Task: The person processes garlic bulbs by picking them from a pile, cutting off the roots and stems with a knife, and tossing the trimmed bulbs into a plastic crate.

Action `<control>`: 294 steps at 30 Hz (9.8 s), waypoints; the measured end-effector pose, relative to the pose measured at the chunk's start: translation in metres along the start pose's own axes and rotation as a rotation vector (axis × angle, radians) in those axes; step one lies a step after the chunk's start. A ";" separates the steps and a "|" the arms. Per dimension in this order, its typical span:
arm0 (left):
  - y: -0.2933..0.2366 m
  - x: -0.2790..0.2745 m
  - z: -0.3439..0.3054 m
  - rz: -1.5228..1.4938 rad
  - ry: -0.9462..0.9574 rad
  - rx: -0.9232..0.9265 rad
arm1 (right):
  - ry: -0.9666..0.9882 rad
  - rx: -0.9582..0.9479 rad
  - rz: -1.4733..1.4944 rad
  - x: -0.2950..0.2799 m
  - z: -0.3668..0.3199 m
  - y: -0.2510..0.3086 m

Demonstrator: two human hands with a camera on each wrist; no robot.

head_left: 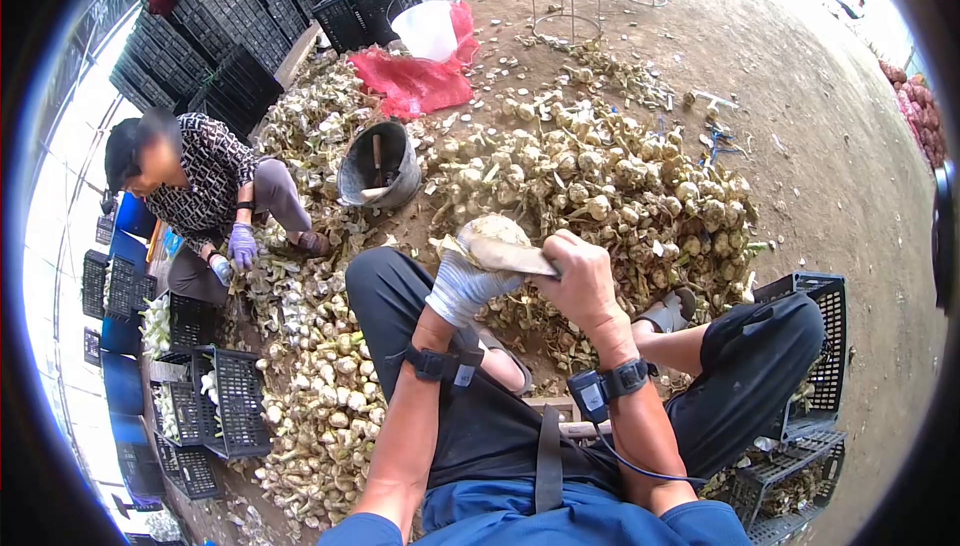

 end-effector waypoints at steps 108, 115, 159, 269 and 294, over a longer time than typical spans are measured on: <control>-0.002 0.028 0.024 -0.071 -0.263 -0.424 | -0.072 0.487 0.620 0.012 0.013 -0.036; 0.016 0.023 0.016 -0.340 -0.218 -0.201 | -0.048 0.075 -0.072 0.001 0.004 -0.016; 0.004 0.036 -0.001 -0.600 -0.454 -0.035 | -0.037 0.575 1.655 0.054 -0.012 -0.035; -0.018 0.029 0.001 1.022 -0.128 0.288 | -0.104 -0.009 -0.020 0.030 -0.007 -0.023; -0.029 0.013 0.002 -0.441 -0.490 -0.138 | -0.131 0.608 1.517 0.037 -0.011 -0.053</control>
Point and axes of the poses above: each hand's wrist, its own z-axis towards the middle knuckle, its own x-axis out of the palm, y = z × x, the point moved 4 cm from there along z, towards the middle knuckle, and after that the axes turned 6 degrees about y, right-handed, at the moved point
